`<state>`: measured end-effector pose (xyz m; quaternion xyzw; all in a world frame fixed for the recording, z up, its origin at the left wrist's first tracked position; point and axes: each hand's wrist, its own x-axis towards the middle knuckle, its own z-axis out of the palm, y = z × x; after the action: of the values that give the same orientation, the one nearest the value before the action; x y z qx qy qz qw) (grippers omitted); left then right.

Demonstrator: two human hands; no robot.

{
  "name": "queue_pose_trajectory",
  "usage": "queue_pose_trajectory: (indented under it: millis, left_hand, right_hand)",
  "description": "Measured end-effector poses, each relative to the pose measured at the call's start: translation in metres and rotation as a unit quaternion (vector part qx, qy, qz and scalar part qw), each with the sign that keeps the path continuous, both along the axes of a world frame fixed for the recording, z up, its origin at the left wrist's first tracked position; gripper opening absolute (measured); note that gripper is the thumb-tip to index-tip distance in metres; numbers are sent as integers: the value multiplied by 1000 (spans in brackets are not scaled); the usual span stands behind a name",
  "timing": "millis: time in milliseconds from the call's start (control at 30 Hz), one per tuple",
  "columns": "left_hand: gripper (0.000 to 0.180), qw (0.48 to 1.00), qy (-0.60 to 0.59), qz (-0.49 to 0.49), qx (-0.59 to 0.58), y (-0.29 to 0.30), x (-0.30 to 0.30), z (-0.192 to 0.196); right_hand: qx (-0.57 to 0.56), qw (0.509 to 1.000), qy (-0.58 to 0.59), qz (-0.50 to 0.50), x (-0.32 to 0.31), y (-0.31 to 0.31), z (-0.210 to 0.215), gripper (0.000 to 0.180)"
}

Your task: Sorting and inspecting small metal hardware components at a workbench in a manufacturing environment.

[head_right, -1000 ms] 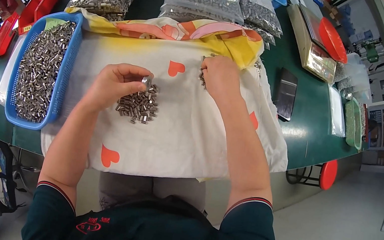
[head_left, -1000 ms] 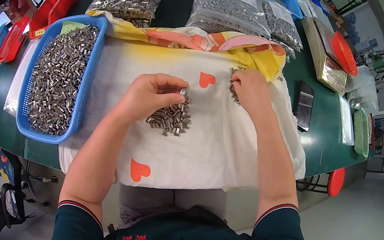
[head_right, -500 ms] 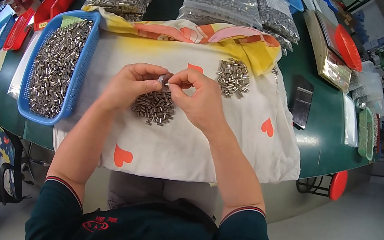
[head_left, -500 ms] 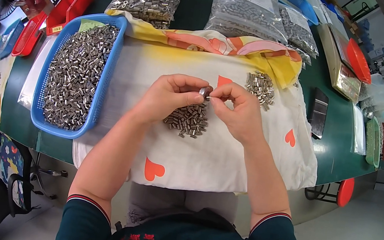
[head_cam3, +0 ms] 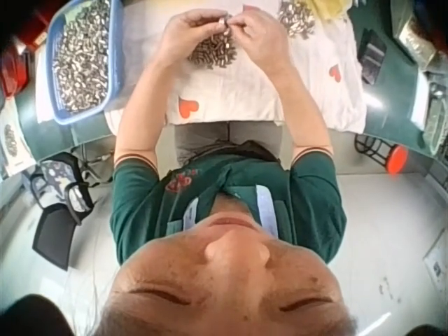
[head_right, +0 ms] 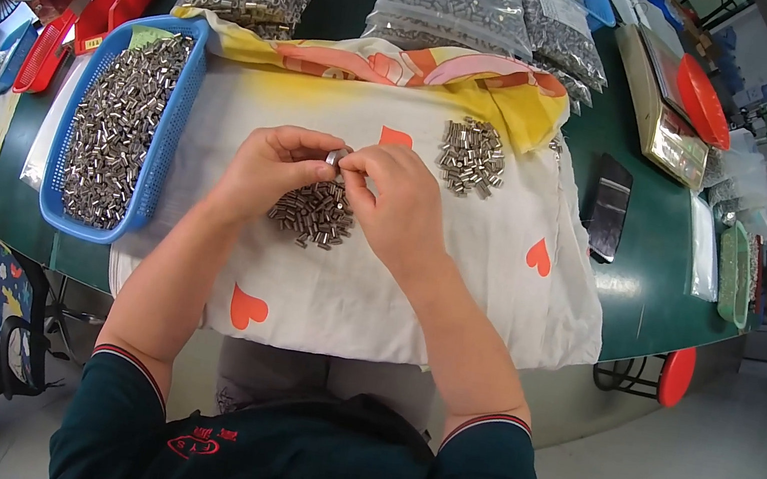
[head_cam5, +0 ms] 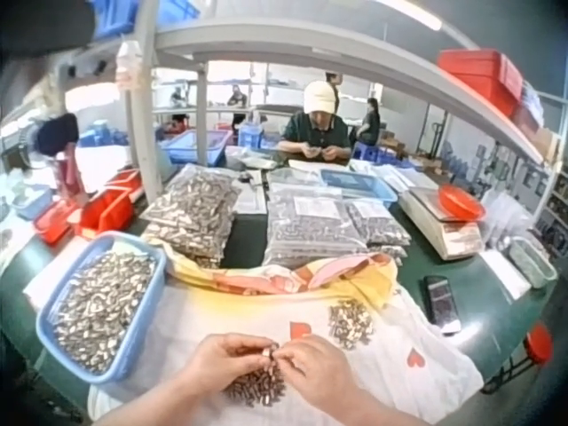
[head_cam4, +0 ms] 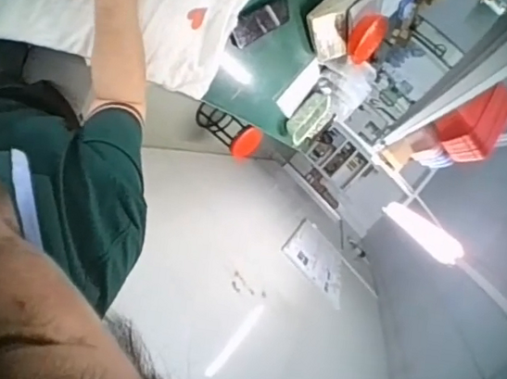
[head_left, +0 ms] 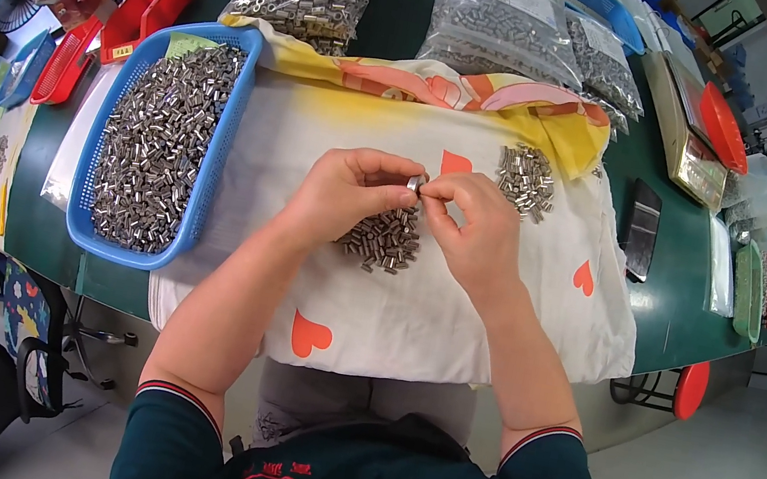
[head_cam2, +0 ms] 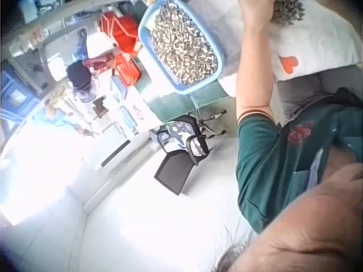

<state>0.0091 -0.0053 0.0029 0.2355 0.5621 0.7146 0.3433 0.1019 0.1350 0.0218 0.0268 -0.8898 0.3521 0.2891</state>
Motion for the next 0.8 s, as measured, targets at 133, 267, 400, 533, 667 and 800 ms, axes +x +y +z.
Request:
queue_pose_trajectory:
  millis: [133, 267, 400, 533, 667, 800]
  left_hand:
    - [25, 999, -5, -23, -33, -2, 0, 4]
    - [25, 998, 20, -20, -63, -5, -2, 4]
    - [24, 995, 39, -18, -89, 2, -3, 5]
    - [23, 995, 26, -33, -91, 1, 0, 8]
    - [23, 995, 27, -45, -84, 1, 1, 7]
    - [23, 996, 23, -45, -80, 0, 1, 5]
  right_hand:
    - [-139, 981, -130, 40, 4, 10, 8, 12]
    - [-139, 979, -151, 9, 0, 19, 8, 11]
    - [5, 975, -138, -172, 5, 71, 4, 11]
    - [148, 958, -186, -162, 3, 77, -11, 10]
    - [223, 932, -225, -179, -2, 72, -25, 10]
    - [260, 918, -224, -198, -5, 63, -23, 8]
